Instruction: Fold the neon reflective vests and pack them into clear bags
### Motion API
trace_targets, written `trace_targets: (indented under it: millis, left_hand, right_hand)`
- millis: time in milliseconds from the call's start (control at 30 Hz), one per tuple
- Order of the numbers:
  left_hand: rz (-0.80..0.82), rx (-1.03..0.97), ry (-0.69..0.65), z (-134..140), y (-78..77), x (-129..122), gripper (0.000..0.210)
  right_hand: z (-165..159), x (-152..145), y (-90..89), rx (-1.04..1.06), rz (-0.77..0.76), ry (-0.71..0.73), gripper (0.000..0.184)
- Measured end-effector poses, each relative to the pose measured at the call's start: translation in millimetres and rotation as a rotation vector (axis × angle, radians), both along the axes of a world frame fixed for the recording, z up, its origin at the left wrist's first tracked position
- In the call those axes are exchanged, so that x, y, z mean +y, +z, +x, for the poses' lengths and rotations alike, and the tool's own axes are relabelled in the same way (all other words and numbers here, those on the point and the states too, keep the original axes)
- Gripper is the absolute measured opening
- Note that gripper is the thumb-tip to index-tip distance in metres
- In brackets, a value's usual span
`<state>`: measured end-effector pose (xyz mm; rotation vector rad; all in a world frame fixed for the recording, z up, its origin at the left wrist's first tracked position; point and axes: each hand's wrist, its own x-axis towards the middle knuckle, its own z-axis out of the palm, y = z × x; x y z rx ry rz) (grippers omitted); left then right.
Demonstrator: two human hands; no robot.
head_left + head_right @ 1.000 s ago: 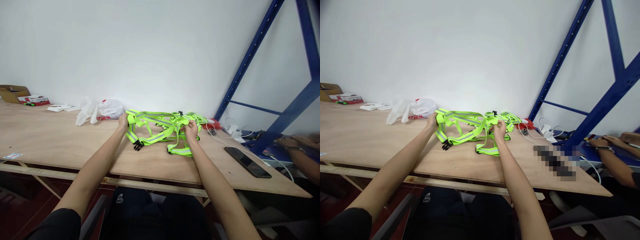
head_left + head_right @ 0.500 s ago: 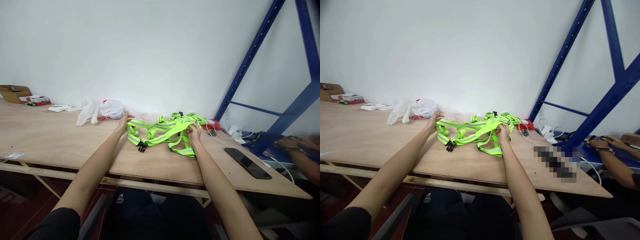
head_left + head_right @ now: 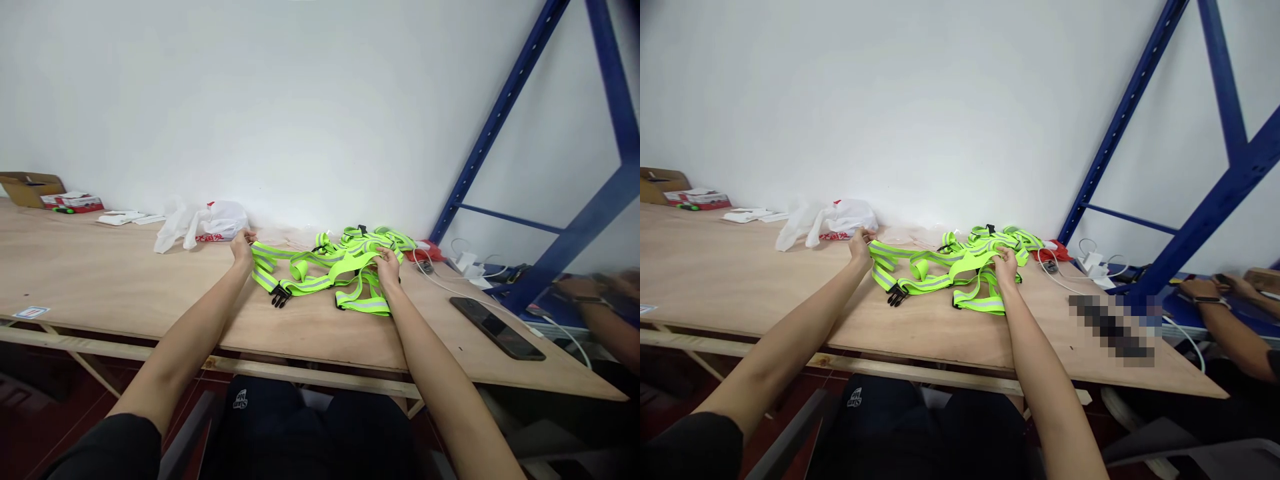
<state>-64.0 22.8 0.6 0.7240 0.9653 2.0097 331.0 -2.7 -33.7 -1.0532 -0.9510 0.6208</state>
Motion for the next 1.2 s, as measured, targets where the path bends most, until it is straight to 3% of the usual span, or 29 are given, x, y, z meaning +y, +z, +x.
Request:
trace_targets:
  millis: [300, 867, 1067, 1200]
  left_hand:
    - [0.021, -0.018, -0.045, 12.9, -2.3, -4.4, 0.021]
    - [0.022, -0.028, 0.104, 14.0, -3.5, -7.3, 0.016]
    - [0.034, 0.090, 0.070, 18.2, -3.8, -9.2, 0.019]
    - [0.096, 0.287, 0.029, 22.9, -2.2, -17.0, 0.021]
  right_hand:
    - [-3.9, -7.1, 3.7, -0.047, -0.010, 0.003, 0.038]
    - [-10.7, -13.5, 7.7, -0.104, -0.021, -0.002, 0.037]
    - [-9.4, -7.4, 0.7, -0.110, 0.006, -0.078, 0.035]
    - [-4.2, -0.9, -5.2, -0.079, 0.008, -0.197, 0.035]
